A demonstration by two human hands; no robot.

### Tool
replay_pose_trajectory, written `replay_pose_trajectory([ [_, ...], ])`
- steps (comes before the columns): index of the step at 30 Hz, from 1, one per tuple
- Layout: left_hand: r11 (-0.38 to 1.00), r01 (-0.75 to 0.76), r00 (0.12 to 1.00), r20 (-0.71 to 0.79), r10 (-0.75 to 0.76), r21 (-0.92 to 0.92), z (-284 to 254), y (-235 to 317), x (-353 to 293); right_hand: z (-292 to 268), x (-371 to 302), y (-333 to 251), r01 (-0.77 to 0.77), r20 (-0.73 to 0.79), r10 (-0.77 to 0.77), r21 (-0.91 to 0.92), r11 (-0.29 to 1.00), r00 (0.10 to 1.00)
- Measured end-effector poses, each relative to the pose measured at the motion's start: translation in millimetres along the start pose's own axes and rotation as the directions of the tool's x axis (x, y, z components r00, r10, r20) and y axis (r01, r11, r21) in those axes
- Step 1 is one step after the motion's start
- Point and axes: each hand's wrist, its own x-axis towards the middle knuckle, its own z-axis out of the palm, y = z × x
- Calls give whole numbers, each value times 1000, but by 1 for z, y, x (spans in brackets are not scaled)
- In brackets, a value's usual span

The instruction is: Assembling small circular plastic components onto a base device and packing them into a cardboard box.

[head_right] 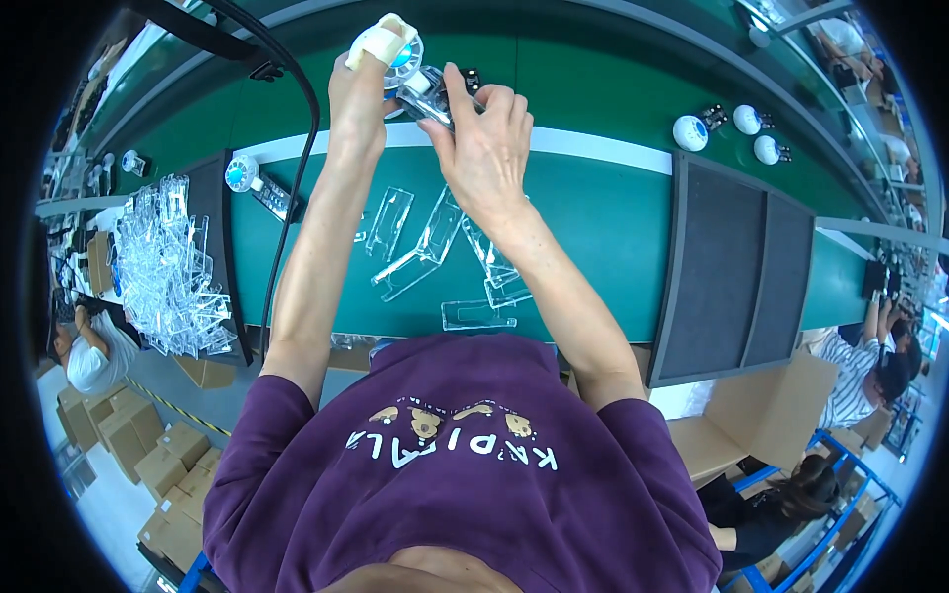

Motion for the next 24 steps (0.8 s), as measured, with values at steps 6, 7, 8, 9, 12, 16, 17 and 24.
replay_pose_trajectory([
  [6, 985, -103, 990, -79, 115, 140, 4, -8, -3, 7, -5, 5, 66, -96, -76, -110, 992, 992],
  [7, 983, -157, 984, -65, 164, 93, 3, -11, -3, 8, -6, 9, 107, -128, -123, -130, 986, 984],
  [8, 983, -158, 985, -59, 164, 93, 1, -13, -3, 9, -7, 12, 102, -132, -120, -132, 986, 984],
  [9, 983, -185, 982, -24, 185, -1, -2, -16, -4, 10, -7, 14, 70, -110, -62, 75, 995, 992],
  [12, 956, -220, 970, 56, 235, -196, -3, -31, -2, 10, -4, 20, -15, -48, 42, 461, 887, 998],
  [16, 764, 182, 939, 340, 52, -619, -2, -39, -24, -8, -1, 15, 227, -113, -218, 78, 971, 970],
  [17, 819, 183, 946, 325, 5, -544, -4, -35, -24, -7, -3, 13, 123, -112, -97, 253, 960, 989],
  [24, 964, -11, 992, 117, 44, -266, 6, -34, -42, 24, 6, 25, -487, 400, 622, 873, -35, 673],
])
